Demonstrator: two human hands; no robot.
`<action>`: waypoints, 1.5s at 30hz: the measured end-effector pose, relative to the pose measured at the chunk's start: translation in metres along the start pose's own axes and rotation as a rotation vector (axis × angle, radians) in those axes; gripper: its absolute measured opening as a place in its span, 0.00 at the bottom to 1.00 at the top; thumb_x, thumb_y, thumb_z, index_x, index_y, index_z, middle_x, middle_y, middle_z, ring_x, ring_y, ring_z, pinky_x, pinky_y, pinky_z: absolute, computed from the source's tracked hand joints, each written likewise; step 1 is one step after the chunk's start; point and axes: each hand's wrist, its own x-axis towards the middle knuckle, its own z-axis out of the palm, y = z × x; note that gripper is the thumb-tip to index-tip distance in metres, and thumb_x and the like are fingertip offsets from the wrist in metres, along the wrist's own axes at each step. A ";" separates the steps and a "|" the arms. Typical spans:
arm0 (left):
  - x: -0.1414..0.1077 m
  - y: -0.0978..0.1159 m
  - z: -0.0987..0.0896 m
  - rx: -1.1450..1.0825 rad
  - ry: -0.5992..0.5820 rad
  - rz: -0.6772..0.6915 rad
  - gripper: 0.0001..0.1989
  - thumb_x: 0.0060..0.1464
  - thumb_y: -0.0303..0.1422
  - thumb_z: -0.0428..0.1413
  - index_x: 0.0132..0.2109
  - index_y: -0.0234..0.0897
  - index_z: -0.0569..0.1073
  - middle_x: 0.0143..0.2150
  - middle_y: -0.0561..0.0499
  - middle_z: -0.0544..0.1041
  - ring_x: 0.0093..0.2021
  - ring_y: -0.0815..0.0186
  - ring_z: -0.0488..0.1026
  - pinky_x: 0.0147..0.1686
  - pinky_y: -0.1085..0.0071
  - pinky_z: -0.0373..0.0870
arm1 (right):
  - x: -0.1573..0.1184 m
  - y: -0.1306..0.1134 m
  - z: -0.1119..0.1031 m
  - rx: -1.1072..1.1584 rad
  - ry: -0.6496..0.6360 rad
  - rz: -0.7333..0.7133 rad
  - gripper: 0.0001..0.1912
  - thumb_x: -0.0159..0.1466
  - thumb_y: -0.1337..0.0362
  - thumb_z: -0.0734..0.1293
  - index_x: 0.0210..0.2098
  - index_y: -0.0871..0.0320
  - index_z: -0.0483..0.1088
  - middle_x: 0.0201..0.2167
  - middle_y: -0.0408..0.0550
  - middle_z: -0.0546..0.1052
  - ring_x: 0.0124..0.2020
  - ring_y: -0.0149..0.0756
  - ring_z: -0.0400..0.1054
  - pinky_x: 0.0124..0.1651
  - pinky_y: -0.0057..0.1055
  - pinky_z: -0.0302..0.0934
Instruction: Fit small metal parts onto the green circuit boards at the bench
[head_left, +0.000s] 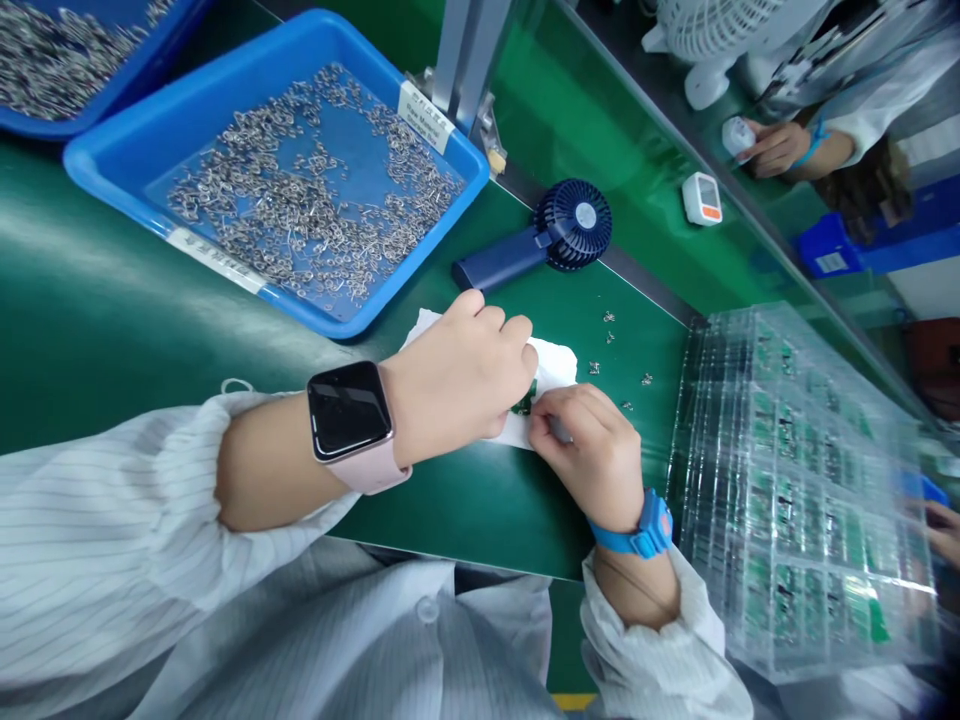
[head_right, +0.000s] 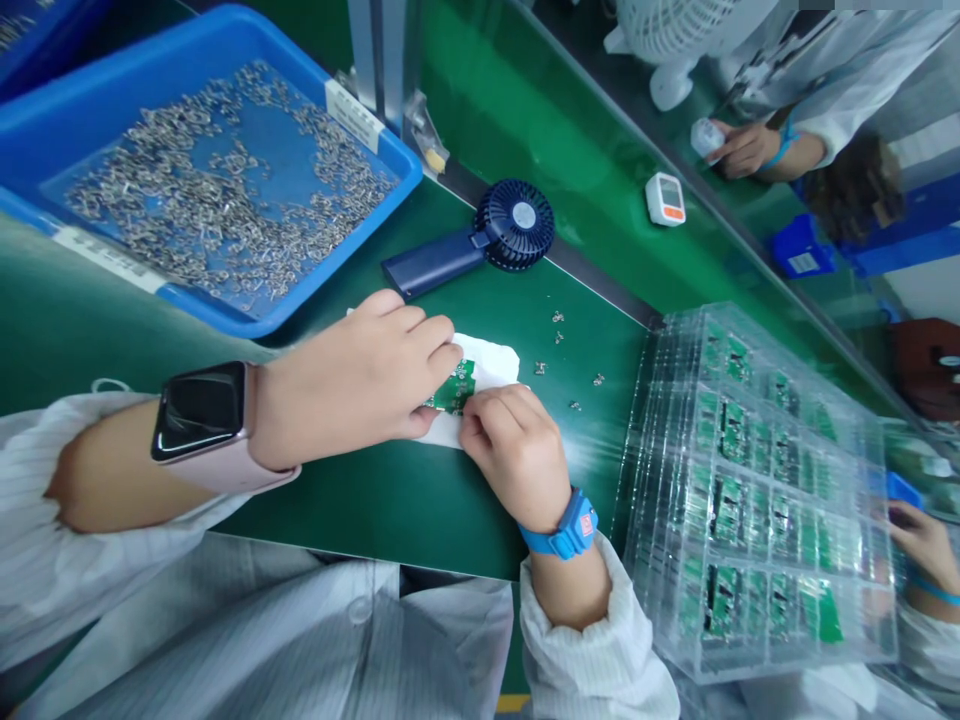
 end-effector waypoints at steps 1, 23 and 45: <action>0.000 0.000 0.000 0.005 0.003 0.001 0.12 0.55 0.39 0.58 0.38 0.31 0.73 0.36 0.44 0.74 0.36 0.58 0.71 0.39 0.62 0.58 | 0.000 0.000 0.000 0.002 -0.001 -0.001 0.07 0.64 0.74 0.63 0.33 0.56 0.68 0.30 0.45 0.75 0.35 0.34 0.68 0.41 0.34 0.66; -0.001 0.000 0.002 -0.056 0.062 -0.005 0.12 0.56 0.38 0.55 0.39 0.32 0.74 0.38 0.42 0.75 0.38 0.56 0.72 0.41 0.60 0.58 | 0.003 0.003 -0.003 0.076 0.013 0.102 0.08 0.60 0.74 0.64 0.32 0.55 0.69 0.28 0.42 0.75 0.32 0.32 0.70 0.38 0.31 0.66; 0.000 -0.003 0.004 -0.005 0.031 0.013 0.14 0.55 0.41 0.57 0.38 0.32 0.75 0.36 0.44 0.76 0.37 0.58 0.71 0.41 0.61 0.58 | 0.004 0.003 -0.004 0.101 -0.015 0.055 0.08 0.62 0.74 0.63 0.32 0.55 0.69 0.30 0.43 0.76 0.34 0.34 0.70 0.40 0.33 0.66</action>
